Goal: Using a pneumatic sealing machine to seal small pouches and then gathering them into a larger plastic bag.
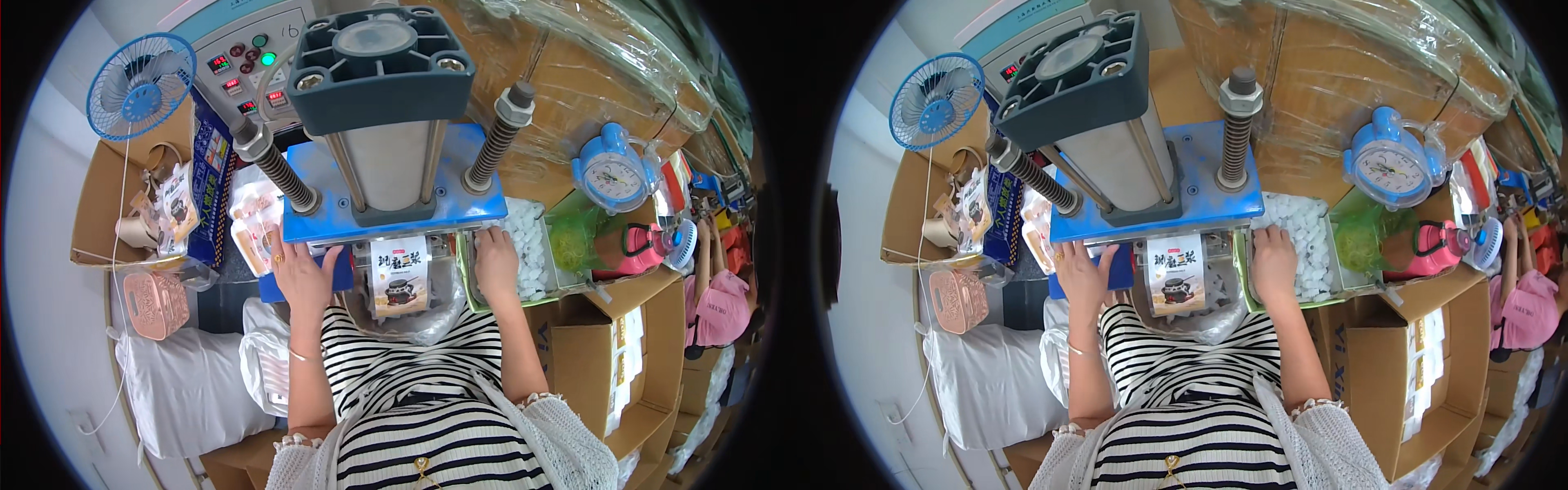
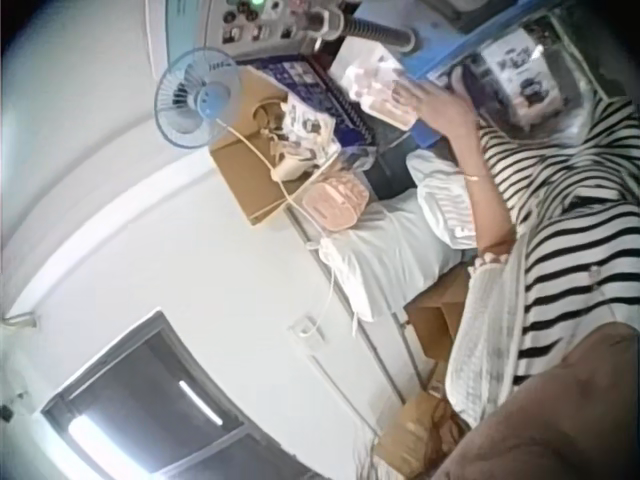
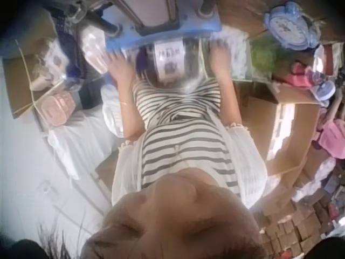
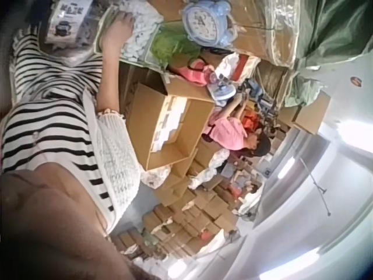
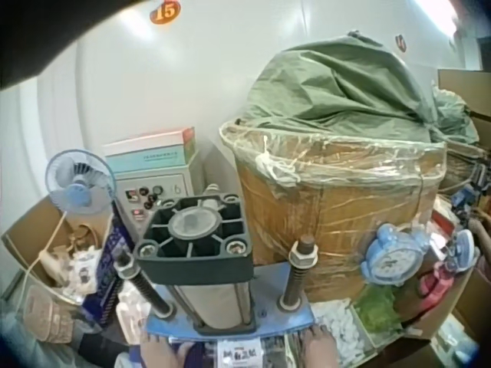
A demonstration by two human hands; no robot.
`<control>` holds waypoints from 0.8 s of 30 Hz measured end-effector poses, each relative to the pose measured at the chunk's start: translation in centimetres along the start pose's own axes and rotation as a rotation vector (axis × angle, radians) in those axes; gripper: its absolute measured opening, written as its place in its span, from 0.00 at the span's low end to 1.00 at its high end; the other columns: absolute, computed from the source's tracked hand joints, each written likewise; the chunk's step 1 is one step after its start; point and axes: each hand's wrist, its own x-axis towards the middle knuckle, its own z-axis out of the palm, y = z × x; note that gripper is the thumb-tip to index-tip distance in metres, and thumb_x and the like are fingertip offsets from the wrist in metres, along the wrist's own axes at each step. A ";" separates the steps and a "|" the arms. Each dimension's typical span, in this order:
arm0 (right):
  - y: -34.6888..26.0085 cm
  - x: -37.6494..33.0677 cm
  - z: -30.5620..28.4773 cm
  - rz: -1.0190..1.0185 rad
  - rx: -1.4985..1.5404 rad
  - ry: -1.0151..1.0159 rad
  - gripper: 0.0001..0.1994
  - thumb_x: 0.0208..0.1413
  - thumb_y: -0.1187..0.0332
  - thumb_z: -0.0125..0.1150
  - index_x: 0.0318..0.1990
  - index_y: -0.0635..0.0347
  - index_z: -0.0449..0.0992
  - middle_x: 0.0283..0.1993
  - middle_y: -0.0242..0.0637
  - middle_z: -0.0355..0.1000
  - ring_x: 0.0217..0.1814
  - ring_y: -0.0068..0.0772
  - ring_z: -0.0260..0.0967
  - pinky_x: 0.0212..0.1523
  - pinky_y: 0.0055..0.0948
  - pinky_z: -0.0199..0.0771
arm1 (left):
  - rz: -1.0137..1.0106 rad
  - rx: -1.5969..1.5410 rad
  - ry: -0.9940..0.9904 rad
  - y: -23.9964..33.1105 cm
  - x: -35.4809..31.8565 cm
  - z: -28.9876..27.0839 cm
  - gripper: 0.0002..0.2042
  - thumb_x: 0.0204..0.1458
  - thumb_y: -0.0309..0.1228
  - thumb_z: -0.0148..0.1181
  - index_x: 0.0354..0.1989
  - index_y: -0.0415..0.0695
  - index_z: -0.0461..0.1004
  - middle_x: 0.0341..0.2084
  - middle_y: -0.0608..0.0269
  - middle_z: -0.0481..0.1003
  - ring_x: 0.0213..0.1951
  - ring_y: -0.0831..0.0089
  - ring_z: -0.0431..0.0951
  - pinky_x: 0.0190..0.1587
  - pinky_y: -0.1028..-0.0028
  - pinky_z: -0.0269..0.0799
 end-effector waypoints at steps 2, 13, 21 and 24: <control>0.7 0.1 0.0 0.025 0.118 0.048 0.05 0.52 0.75 0.58 0.37 0.63 0.72 0.37 0.43 0.71 0.41 0.44 0.68 0.40 0.39 0.70 | 0.216 0.277 0.274 -2.3 -0.3 1.7 0.30 0.47 0.54 0.62 0.49 0.38 0.74 0.48 0.47 0.74 0.52 0.49 0.71 0.51 0.58 0.68; -2.2 -1.9 -2.2 0.596 1.251 -0.139 0.07 0.59 0.75 0.55 0.44 0.65 0.71 0.38 0.37 0.71 0.43 0.24 0.68 0.43 0.26 0.70 | -0.049 -0.457 -0.007 0.7 -4.1 -2.8 0.06 0.47 0.23 0.66 0.34 0.41 0.79 0.30 0.57 0.76 0.31 0.63 0.75 0.35 0.67 0.70; -7.9 1.6 -4.0 -0.304 0.724 -0.293 0.06 0.58 0.75 0.56 0.43 0.63 0.74 0.40 0.40 0.70 0.43 0.35 0.70 0.44 0.29 0.70 | -0.290 -0.909 -0.409 4.9 -5.7 -1.8 0.08 0.52 0.29 0.66 0.30 0.36 0.79 0.23 0.70 0.76 0.26 0.84 0.69 0.30 0.79 0.66; -7.6 1.1 -1.5 -0.142 0.806 -0.357 0.07 0.58 0.75 0.55 0.43 0.63 0.74 0.39 0.44 0.70 0.42 0.43 0.70 0.44 0.33 0.70 | -0.409 -1.134 -0.463 6.4 -6.2 -0.1 0.09 0.54 0.31 0.65 0.31 0.35 0.79 0.25 0.71 0.77 0.28 0.87 0.69 0.30 0.82 0.66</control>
